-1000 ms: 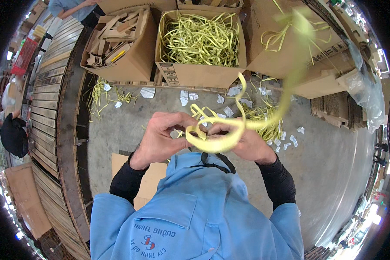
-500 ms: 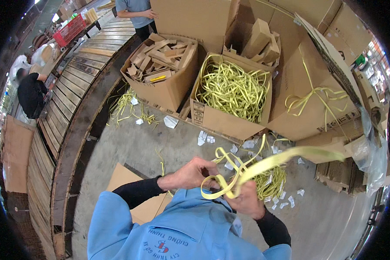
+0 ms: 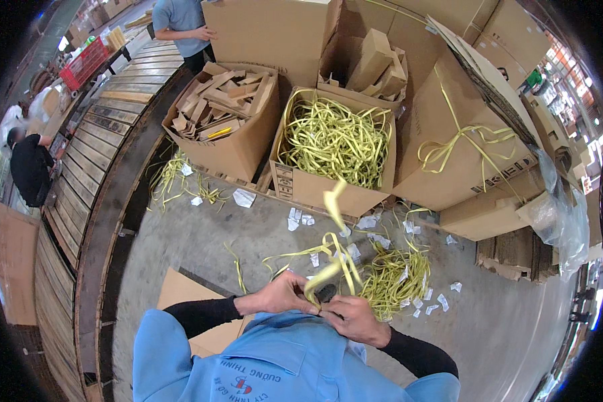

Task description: The person repeatedly picks up yellow straps from the floor and boxes, ties them into knots, and places them into a cardboard box. The person handles straps one at a time, occasionally gathering loose straps from the floor and continuing to tie them.

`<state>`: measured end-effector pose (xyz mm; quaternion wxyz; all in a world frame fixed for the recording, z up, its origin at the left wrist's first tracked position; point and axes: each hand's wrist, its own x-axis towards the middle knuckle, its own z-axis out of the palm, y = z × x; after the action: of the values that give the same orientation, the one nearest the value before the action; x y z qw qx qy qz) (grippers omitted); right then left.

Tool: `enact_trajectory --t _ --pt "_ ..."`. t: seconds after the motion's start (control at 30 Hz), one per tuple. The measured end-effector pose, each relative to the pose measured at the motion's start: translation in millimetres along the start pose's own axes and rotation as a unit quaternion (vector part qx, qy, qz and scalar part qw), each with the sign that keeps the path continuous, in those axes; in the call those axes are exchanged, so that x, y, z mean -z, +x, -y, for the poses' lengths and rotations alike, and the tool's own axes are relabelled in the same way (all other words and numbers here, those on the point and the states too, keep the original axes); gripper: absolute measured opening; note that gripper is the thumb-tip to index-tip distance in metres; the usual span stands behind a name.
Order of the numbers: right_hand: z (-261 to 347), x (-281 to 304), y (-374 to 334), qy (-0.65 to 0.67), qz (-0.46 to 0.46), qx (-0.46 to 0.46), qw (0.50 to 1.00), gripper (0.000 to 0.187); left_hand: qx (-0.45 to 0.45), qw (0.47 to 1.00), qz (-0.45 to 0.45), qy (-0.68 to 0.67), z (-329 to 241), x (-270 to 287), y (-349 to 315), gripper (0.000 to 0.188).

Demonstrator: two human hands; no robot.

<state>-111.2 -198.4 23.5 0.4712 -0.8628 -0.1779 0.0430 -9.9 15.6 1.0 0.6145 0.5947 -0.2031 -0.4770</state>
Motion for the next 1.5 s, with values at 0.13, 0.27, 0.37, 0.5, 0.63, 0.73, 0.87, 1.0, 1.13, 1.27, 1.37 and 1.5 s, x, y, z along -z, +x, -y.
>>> enact_trajectory --t 0.13,0.27,0.37,0.5,0.63,0.73,0.87,1.0,1.13,1.27,1.37,1.5 --pt "-21.1 3.2 -12.4 0.15 0.224 -0.196 0.943 0.034 -0.099 0.987 0.027 0.126 2.9 -5.5 -5.4 0.021" --pt "-32.3 -1.9 -17.1 0.305 0.256 -0.253 0.882 0.029 -0.178 0.972 0.021 0.15 10.7 -8.3 -11.9 0.021" --pt "-26.4 -9.5 -21.9 0.121 0.185 -0.052 0.974 0.024 -0.178 0.973 0.004 0.147 20.3 -9.7 -19.4 0.019" --pt "-9.5 -18.4 -28.3 -0.053 0.162 -0.04 0.985 0.014 -0.111 0.984 -0.019 0.137 33.0 -17.2 -27.1 0.019" --pt "0.7 -24.1 -25.2 -0.058 0.099 0.031 0.993 0.013 -0.045 0.994 -0.07 0.065 35.7 -22.9 -22.7 0.021" --pt "2.9 -27.2 -20.1 -0.039 0.054 0.007 0.998 0.012 -0.011 0.996 -0.053 0.076 29.5 -17.8 -18.5 0.022" --pt "2.9 -28.9 -16.6 -0.014 -0.009 -0.027 1.0 0.009 0.038 0.998 -0.015 0.049 19.8 -10.3 -22.0 0.019" --pt "5.8 -26.0 -14.7 -0.018 -0.008 -0.015 1.0 0.008 0.005 1.0 -0.026 -0.012 16.1 -14.5 -26.2 0.025" --pt "7.6 -20.3 -11.5 -0.038 0.026 -0.008 0.999 0.009 0.031 0.998 -0.026 0.037 18.8 -17.4 -24.0 0.025" --pt "5.7 -16.1 -9.1 -0.049 0.062 0.0 0.997 0.01 0.019 0.999 -0.044 0.004 23.0 -19.5 -23.5 0.023" --pt "3.3 -16.5 -5.0 -0.102 0.093 0.014 0.99 0.02 0.021 0.998 -0.053 0.001 26.1 -20.8 -23.5 0.022" --pt "3.2 -18.5 7.2 -0.036 0.078 -0.006 0.996 0.014 0.026 0.999 -0.043 -0.013 25.9 -10.5 -20.7 0.027"
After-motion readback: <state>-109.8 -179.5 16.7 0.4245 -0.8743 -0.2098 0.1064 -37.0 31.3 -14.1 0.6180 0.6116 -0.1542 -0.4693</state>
